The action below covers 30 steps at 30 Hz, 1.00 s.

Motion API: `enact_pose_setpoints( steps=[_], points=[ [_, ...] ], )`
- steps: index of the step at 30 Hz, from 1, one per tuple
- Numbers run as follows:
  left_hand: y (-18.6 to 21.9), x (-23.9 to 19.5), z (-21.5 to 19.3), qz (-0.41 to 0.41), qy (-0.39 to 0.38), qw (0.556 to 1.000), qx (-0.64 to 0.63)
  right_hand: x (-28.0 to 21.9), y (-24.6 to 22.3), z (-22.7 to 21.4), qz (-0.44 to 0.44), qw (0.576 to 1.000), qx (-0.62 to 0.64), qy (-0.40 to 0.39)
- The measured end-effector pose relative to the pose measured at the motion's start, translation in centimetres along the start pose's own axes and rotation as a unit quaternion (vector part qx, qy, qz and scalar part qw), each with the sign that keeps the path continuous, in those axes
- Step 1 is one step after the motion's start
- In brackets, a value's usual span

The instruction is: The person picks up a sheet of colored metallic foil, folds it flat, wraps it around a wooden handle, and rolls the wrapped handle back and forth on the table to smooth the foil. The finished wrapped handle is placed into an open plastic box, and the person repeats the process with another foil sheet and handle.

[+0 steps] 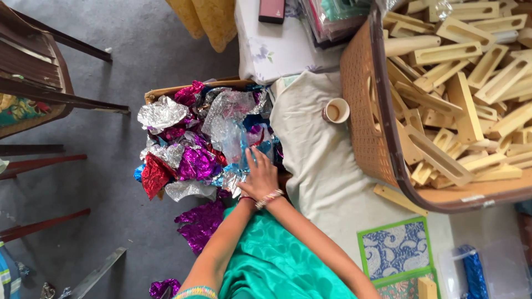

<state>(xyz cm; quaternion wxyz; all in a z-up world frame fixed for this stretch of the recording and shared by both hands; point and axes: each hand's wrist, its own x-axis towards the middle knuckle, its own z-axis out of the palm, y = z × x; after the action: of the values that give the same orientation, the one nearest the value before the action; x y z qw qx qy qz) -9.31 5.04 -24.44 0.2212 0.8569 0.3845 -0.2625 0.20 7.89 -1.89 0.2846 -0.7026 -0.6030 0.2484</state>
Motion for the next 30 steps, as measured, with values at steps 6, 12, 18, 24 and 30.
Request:
enact_pose_setpoints(
  steps=[6, 12, 18, 24, 30],
  points=[
    [0.0, 0.5, 2.5, -0.04, -0.012, 0.999, -0.019, 1.5, 8.9, 9.9, 0.104, 0.984, -0.145, -0.01],
    [-2.1, 0.7, 1.4, -0.019, 0.218, 0.976, 0.01, 1.9, 7.3, -2.8, 0.209, 0.938, 0.237, 0.144],
    [-4.5, -0.4, -3.2, -0.053, 0.158, 0.983, -0.082, -2.5, 12.8, -5.6, 0.308, 0.778, 0.481, 0.261],
    [-8.0, -2.3, -0.8, -0.113, 0.09, 0.922, -0.359, -4.3, 12.5, -5.8, 0.283, 0.758, 0.499, 0.31],
    [-7.7, -9.1, -8.8, -0.064, -0.016, 0.411, -0.909, -6.7, 12.1, -5.9, 0.24, 0.708, 0.6, 0.285]
  ],
)
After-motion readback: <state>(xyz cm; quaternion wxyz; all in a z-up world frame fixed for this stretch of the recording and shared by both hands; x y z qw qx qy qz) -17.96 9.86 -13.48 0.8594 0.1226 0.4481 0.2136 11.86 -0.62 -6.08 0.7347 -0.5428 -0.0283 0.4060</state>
